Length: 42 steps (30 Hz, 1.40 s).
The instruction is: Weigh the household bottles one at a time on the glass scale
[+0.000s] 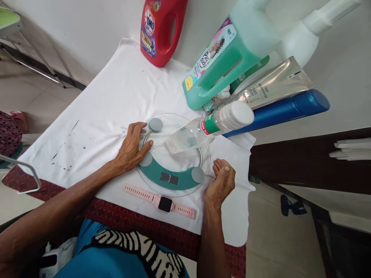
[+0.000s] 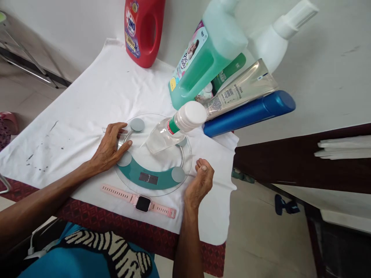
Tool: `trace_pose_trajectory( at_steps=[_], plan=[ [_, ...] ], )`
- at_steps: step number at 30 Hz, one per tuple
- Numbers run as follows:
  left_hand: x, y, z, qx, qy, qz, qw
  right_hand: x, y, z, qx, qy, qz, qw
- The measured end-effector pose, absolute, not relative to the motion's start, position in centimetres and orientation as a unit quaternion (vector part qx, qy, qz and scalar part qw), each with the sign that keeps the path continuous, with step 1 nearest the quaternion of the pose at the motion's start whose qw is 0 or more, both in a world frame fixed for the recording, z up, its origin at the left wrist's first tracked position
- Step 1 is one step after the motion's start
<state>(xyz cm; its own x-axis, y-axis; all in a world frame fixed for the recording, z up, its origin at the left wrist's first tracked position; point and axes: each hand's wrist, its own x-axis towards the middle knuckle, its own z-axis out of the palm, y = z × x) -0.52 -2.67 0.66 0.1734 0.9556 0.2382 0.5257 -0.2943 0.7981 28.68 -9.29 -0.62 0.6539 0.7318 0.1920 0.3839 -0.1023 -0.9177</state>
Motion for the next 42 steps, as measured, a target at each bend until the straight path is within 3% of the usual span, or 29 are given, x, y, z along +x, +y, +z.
trace_pose_trajectory(
  at_steps=[11,17,21,27,30,35,42],
  plan=[
    [-0.5,-2.8,0.7,0.706,0.520,0.375,0.302,28.5,-9.5,-0.4,-0.734,-0.384,0.160,0.537],
    [-0.3,-3.0,0.7,0.699,0.517,0.390,0.304,26.4,-8.8,4.4,-0.682,-0.477,0.085,0.549],
    [-0.1,-3.2,0.3,0.687,0.517,0.405,0.312,23.6,-6.2,7.5,-0.624,-0.550,0.139,0.538],
    [0.6,-3.7,-1.0,0.668,0.518,0.436,0.309,21.2,-3.0,8.3,-0.693,-0.527,0.207,0.446],
    [1.0,-3.9,-1.8,0.659,0.524,0.444,0.306,20.3,-1.4,9.6,-0.684,-0.531,0.215,0.451],
    [1.5,-3.9,-2.9,0.647,0.531,0.469,0.283,17.1,6.8,10.9,-0.625,-0.580,0.147,0.501],
    [2.1,-4.0,-4.1,0.645,0.538,0.476,0.262,14.0,24.1,7.7,-0.652,-0.553,0.108,0.507]
  ],
)
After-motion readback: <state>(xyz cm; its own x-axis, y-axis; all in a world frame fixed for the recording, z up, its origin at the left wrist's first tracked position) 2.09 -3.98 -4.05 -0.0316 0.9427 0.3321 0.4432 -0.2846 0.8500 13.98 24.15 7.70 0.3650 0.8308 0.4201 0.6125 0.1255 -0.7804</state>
